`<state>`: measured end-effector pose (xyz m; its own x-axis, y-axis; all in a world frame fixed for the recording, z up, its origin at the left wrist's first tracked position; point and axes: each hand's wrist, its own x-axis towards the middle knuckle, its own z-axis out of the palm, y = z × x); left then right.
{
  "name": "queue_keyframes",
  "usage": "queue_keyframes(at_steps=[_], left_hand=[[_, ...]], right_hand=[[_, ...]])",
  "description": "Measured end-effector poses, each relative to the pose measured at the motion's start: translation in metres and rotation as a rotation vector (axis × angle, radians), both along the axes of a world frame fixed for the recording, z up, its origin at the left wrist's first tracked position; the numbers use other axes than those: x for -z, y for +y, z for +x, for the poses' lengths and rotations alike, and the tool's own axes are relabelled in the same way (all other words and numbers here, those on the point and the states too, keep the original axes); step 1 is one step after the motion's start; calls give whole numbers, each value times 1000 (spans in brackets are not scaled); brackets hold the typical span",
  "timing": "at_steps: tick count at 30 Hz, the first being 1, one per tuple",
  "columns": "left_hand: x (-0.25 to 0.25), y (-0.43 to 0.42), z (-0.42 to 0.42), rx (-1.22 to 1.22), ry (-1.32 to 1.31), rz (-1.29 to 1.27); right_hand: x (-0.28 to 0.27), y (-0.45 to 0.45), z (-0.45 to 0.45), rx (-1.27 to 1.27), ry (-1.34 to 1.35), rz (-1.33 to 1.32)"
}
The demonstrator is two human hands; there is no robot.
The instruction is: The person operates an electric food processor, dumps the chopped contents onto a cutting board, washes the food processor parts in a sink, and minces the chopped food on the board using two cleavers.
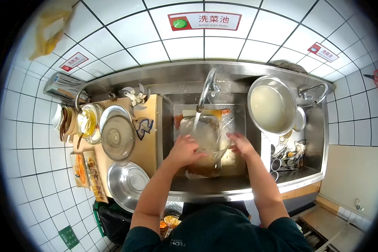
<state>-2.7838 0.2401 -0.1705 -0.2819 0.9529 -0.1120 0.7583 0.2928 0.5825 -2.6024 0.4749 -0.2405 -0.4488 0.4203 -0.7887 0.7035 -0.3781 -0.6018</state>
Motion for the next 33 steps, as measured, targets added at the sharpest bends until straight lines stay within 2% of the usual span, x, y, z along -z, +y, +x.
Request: queue_keyframes(at_steps=[1, 3, 5, 7, 8, 9, 11, 12, 15, 16, 19, 20, 23, 26, 29, 33], left_hand=[[0, 1, -5, 47, -24, -14], [4, 4, -13, 142, -69, -39], [32, 11, -15, 44, 8, 158], [54, 21, -20, -205, -209, 159], [50, 40, -28, -405, -459, 58], [48, 58, -36, -604, -706, -45], [58, 91, -47, -704, -1167, 321], [63, 101, -52, -743, -1391, 515], [68, 111, -59, -688, -1221, 526], [29, 105, -54, -739, -958, 344], [38, 75, -58, -661, 186, 348], [43, 65, -58, -657, 406, 333], [30, 32, -72, -843, -454, -301], [-4, 11, -45, -1058, -976, -252], [21, -17, -28, -757, -1185, -254], [70, -44, -13, -983, -1454, -49]], right_hand=[[-9, 3, -1, -7, 13, -162], [1, 4, -3, -26, 15, 62], [14, 1, -4, -45, 13, 284], [25, -7, -3, -7, 67, 576], [28, -12, -4, 9, 95, 722], [27, -16, -5, 40, 108, 704], [19, -21, -8, 102, 136, 675], [13, -21, -11, 41, 83, 698], [5, -26, -20, 121, 120, 604], [37, -22, -17, 99, 170, 744], [11, -19, -22, 65, 188, 706], [20, -15, -23, 11, 185, 677], [31, -12, -30, 110, 400, 392], [23, -5, -45, 64, 597, 251], [25, -1, -73, -56, 646, 330], [-3, -3, -104, -84, 565, 789]])
